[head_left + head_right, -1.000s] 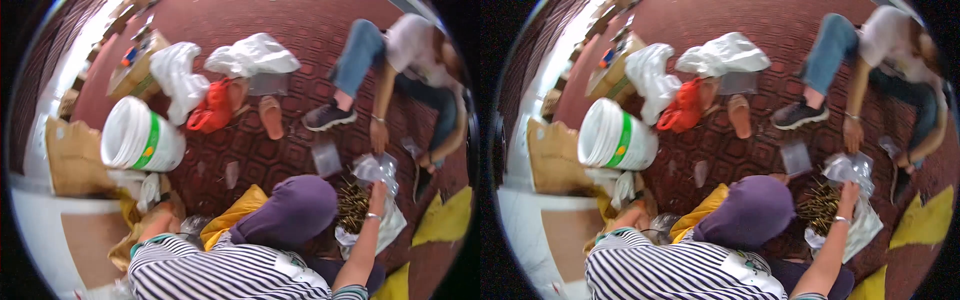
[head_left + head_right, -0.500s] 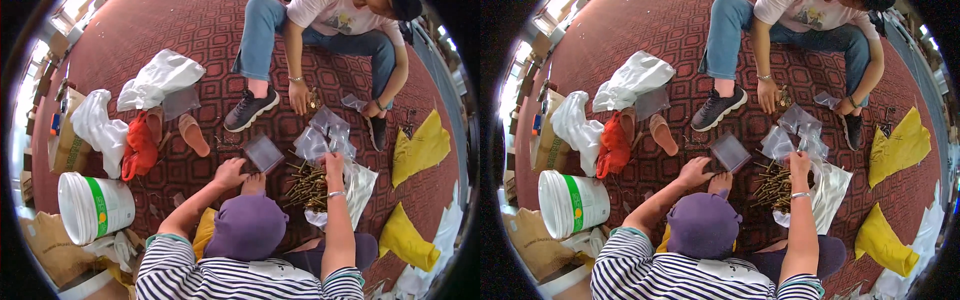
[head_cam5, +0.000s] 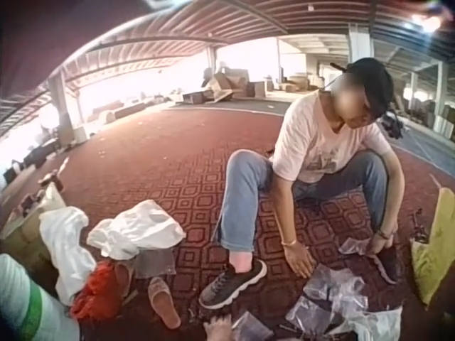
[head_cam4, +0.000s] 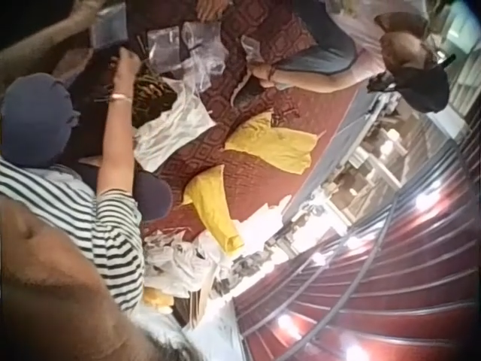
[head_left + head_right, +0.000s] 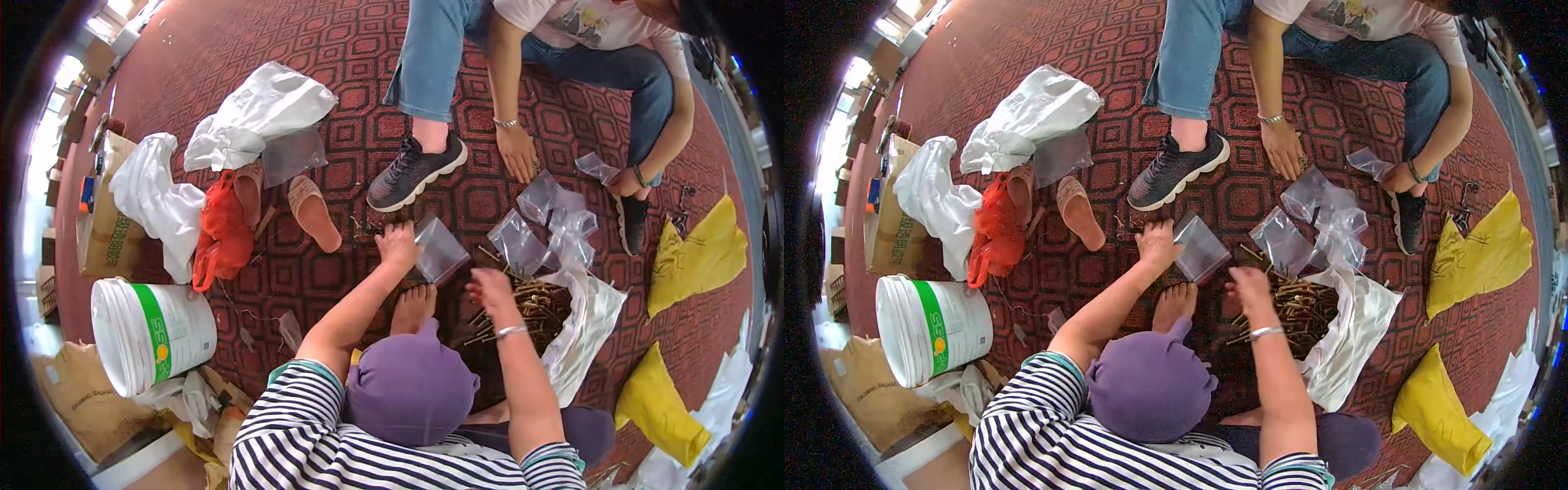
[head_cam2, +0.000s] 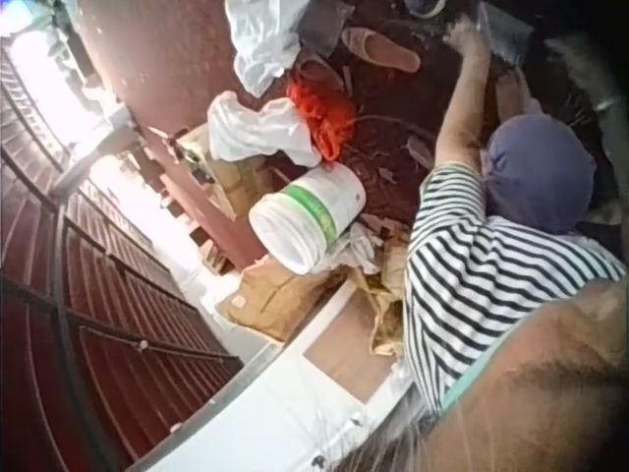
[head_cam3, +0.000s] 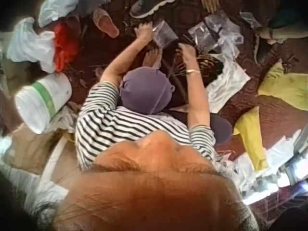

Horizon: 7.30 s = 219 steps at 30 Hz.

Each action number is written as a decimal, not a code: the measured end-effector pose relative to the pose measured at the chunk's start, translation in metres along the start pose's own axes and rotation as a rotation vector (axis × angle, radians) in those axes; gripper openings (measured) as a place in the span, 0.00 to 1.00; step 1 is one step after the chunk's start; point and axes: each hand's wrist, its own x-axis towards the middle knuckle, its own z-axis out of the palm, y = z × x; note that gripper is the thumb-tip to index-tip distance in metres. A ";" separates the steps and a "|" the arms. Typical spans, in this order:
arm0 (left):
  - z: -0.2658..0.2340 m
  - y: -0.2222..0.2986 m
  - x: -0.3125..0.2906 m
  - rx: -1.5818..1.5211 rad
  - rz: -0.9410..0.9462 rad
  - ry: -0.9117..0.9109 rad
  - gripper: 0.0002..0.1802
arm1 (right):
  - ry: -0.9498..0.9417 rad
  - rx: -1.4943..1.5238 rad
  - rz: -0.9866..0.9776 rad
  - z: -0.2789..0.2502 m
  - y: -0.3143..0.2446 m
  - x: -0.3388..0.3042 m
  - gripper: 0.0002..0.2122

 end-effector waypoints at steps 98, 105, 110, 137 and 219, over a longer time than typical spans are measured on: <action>0.005 0.024 0.010 0.193 0.860 0.057 0.17 | 0.047 -0.094 -0.097 -0.021 -0.033 -0.001 0.09; -0.040 0.065 0.006 -0.418 0.412 -0.187 0.11 | -0.110 -0.458 -0.471 -0.014 0.027 0.016 0.15; -0.057 0.084 -0.023 -0.964 0.141 -0.575 0.10 | -0.140 -0.502 -0.682 0.007 0.029 0.004 0.21; -0.081 0.111 -0.033 -0.982 0.232 -0.613 0.12 | -0.200 -0.459 -0.502 -0.028 -0.005 -0.007 0.13; 0.013 0.132 0.048 -0.055 0.847 -0.245 0.23 | -0.070 -1.500 -0.692 -0.063 -0.014 0.074 0.09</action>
